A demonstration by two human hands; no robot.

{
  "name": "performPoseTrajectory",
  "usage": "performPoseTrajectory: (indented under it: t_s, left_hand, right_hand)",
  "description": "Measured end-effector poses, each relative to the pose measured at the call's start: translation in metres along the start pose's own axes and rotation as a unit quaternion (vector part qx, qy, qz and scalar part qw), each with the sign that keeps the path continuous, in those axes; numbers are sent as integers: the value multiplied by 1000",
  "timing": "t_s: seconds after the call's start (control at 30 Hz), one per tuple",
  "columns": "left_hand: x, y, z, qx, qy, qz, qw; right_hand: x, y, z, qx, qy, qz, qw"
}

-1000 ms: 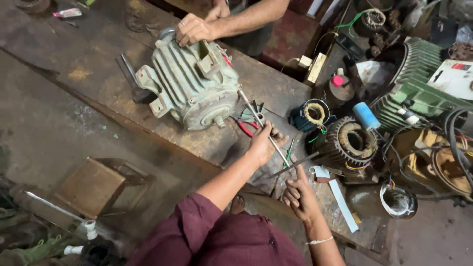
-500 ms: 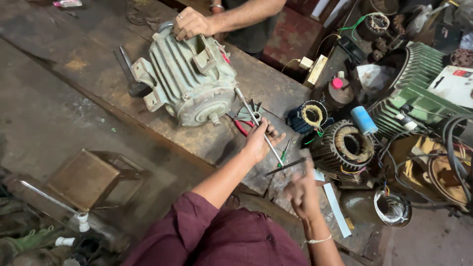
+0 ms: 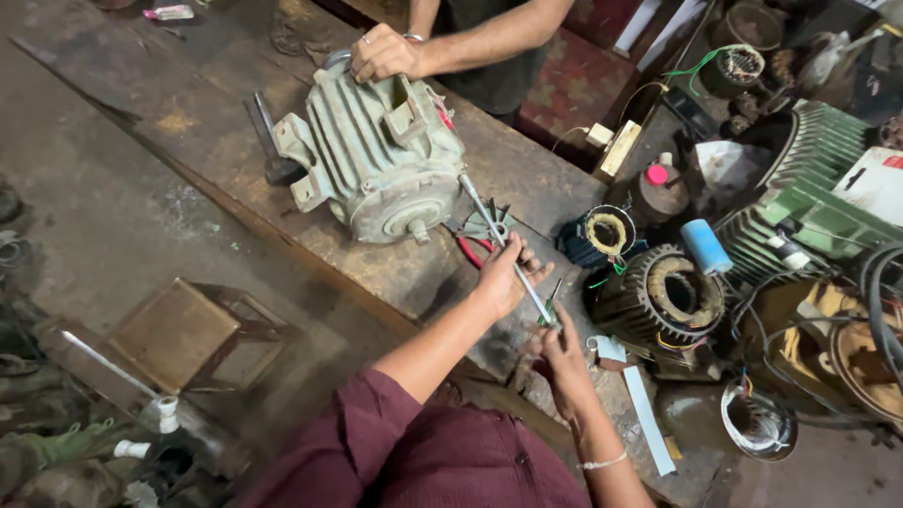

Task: The person uses pliers, a T-handle wrench, and a hammer to work on an electric motor on a workbench. They remove a small part with pliers, loosen bolts with a wrench, and tap the motor housing with a hammer while another person assists by holding the motor.

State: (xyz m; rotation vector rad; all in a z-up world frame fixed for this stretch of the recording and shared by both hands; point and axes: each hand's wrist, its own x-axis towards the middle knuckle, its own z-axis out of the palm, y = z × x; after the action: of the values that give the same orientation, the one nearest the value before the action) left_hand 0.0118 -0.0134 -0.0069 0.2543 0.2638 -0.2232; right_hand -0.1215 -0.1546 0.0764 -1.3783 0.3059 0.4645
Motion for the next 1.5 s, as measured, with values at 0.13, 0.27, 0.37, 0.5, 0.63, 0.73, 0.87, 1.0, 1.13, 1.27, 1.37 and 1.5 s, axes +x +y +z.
performPoseTrajectory:
  t_s: [0.13,0.27,0.37,0.5,0.63,0.73,0.87,1.0,1.13,1.27,1.37,1.5]
  left_hand:
    - [7,14,-7,31,-3,20,999]
    - [26,64,-9,62,20,107,992]
    - [35,97,2,92,69,93,989]
    - [10,86,28,180,77,63,979]
    - [-39,83,46,253,58,123,958]
    - [-68,137,50,259,111,239,929]
    - [-106,239,21,418,70,137,895]
    - [-159,272,-64,564,-55,-161,808]
    - [-169,324,-157,532,104,-182,820]
    - [-119,419,-204,455,258,8,852]
    - [-80,500,-178,290,281,140,904]
    - [-76,547,-130,327,336,257,845]
  right_hand:
    - [-1,-2,2,-83,3,-103,991]
    - [-15,10,-15,-467,126,-305,820]
    - [-26,12,-22,-474,156,-292,816]
    - [-48,16,-27,-519,199,-280,783]
    - [-61,30,-36,-557,241,-388,694]
    - [-70,48,-60,-477,220,-435,732]
    - [-73,79,-113,-357,234,-331,841]
    - [-59,124,-143,-82,169,-332,924]
    - [-40,148,-121,49,193,-303,932]
    - [-54,147,-88,-8,217,-242,946]
    - [-57,144,-54,-56,219,-232,946]
    - [-57,149,-22,-57,243,-202,947]
